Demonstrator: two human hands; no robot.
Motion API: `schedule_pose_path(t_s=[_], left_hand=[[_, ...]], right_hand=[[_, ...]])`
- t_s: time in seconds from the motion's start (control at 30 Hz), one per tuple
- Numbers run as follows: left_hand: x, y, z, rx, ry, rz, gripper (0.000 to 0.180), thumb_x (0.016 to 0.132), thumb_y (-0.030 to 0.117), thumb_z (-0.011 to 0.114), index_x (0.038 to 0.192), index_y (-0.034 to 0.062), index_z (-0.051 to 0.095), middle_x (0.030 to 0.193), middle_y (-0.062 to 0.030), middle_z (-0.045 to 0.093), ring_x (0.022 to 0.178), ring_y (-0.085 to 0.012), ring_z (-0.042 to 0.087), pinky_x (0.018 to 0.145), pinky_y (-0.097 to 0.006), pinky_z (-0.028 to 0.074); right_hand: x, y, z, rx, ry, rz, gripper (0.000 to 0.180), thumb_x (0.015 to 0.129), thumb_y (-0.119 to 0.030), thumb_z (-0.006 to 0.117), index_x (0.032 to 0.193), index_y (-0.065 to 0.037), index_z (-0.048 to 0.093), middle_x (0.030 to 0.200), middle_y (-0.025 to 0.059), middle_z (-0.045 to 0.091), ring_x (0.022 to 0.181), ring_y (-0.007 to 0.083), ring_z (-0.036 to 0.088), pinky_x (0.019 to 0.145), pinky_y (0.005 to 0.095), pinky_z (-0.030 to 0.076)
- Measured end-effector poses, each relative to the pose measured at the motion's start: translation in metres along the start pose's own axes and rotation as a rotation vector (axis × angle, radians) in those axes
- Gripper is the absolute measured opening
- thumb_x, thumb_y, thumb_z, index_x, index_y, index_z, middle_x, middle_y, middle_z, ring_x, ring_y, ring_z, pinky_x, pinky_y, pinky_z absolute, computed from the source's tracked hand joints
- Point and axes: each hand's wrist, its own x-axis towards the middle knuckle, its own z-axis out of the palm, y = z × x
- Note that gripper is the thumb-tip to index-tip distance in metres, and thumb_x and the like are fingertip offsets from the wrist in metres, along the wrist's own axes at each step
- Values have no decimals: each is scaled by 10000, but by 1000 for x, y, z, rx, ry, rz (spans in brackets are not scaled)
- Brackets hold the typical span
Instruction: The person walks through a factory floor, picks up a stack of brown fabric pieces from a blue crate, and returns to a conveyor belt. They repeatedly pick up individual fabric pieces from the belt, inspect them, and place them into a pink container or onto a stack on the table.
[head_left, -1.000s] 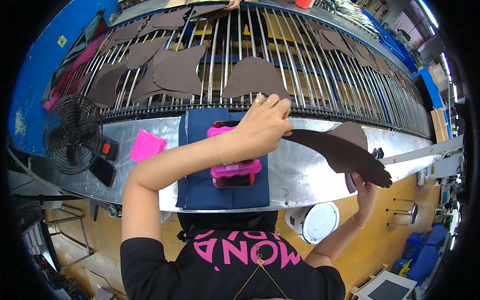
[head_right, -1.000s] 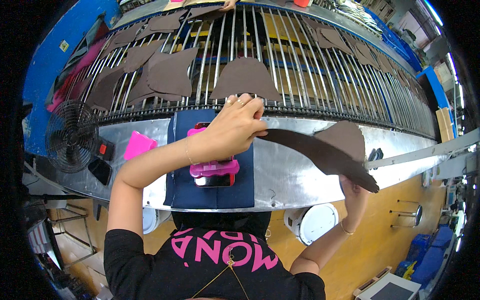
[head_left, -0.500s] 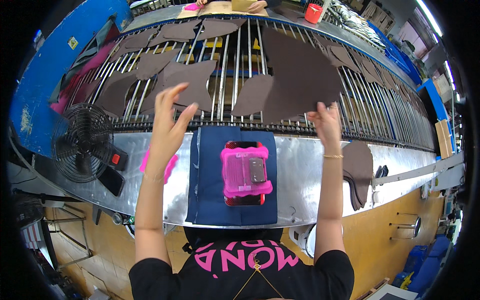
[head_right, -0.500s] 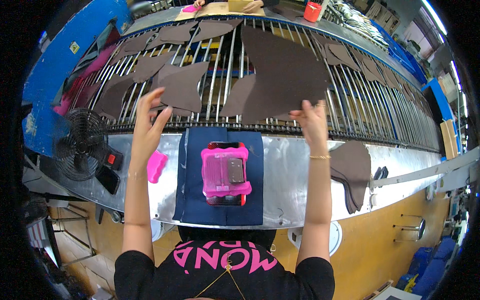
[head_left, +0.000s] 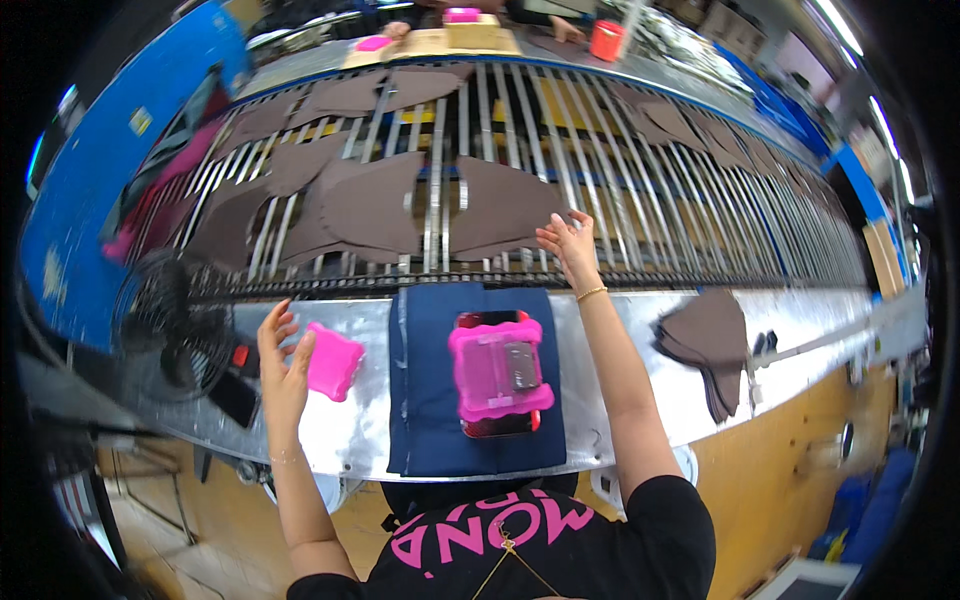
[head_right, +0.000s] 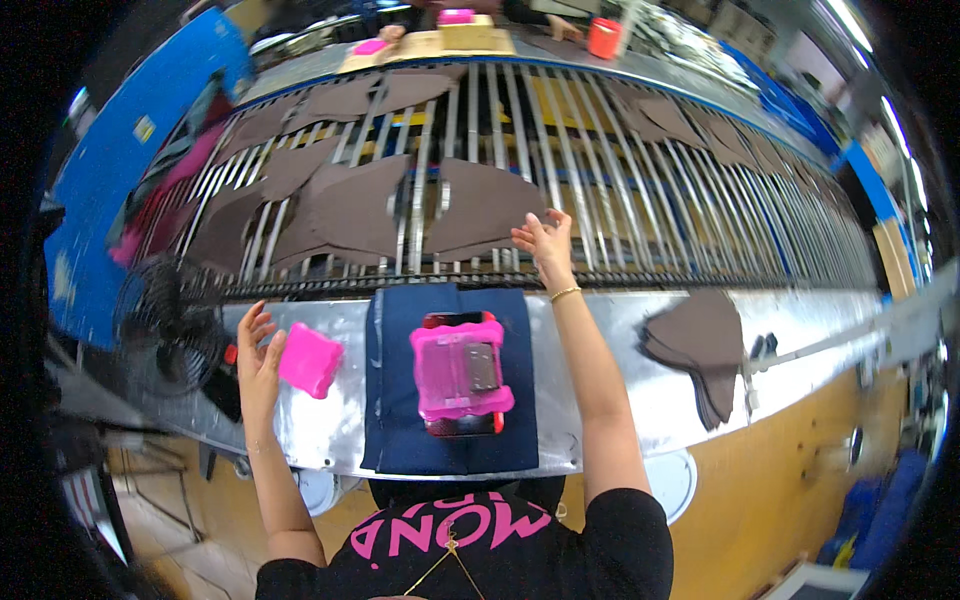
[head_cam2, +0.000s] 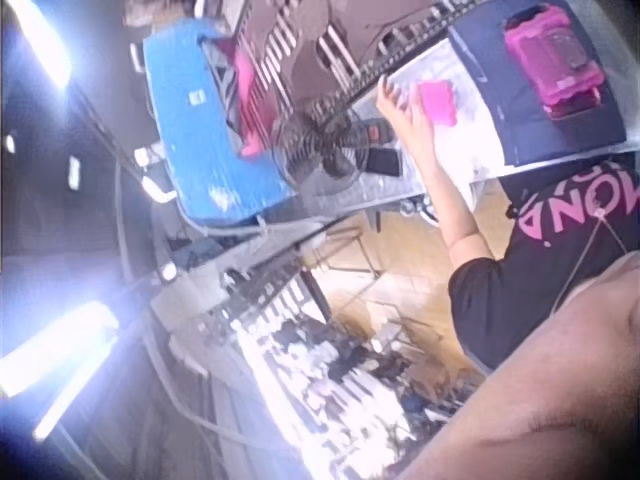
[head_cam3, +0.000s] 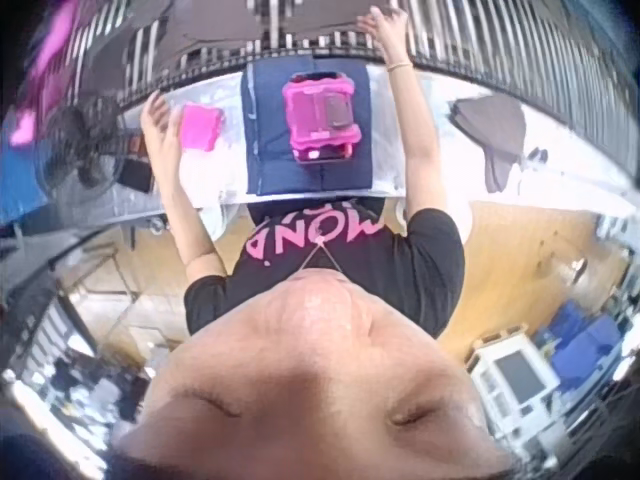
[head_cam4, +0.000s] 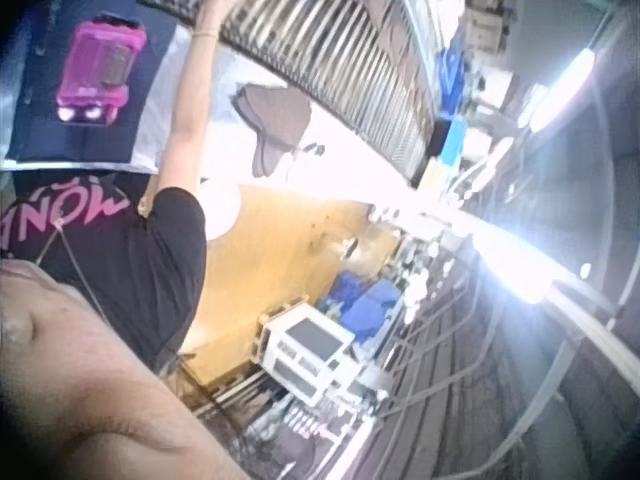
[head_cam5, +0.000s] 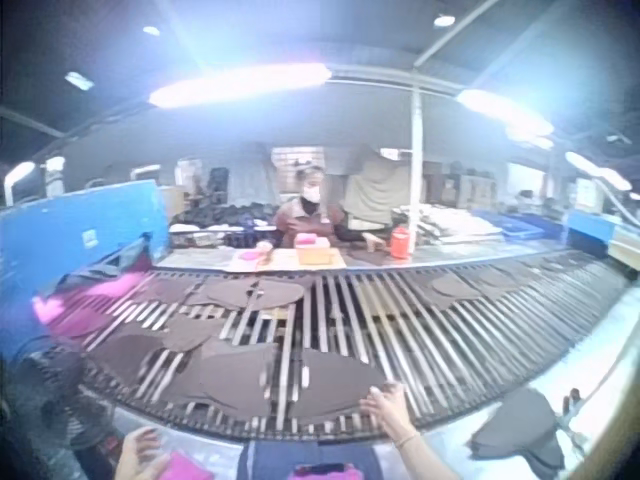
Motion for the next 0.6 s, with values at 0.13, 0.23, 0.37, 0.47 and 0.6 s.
schedule_pose_path(t_s=[0.13,0.23,0.37,0.47,0.6], left_hand=[[1,-1,14,-63,-86,30,502,898,192,611,1355,110,422,1263,-118,481,1131,-213,481,940,-344,390],[2,-5,25,-135,-144,43,504,906,188,606,1360,102,408,1251,-105,482,1112,-189,477,919,-320,386],[5,2,49,-163,-244,54,516,908,201,610,1370,114,399,1244,-95,485,1104,-171,475,896,-299,384],[4,9,59,-179,-282,61,534,900,212,621,1375,118,396,1250,-97,486,1123,-178,475,877,-297,390],[1,11,69,-195,-296,84,548,893,210,630,1378,117,394,1252,-98,488,1143,-187,473,868,-296,397]], right_hand=[[-35,-36,-89,-178,151,-362,317,946,-56,493,1234,-35,362,993,159,574,818,228,647,737,336,554],[-76,-67,-190,-621,594,-503,279,917,-125,554,1179,-58,484,1029,142,595,839,261,639,730,355,534],[-161,-95,-294,-1529,1207,-115,474,836,-404,638,1202,-113,564,1148,123,571,1076,312,541,837,480,472],[-195,-98,-311,-1627,1240,126,507,810,-454,654,1202,-136,605,1201,87,552,1165,295,479,905,529,403],[-199,-95,-312,-1691,1166,70,437,815,-430,659,1117,-114,665,1239,60,547,1161,297,483,933,517,378]])
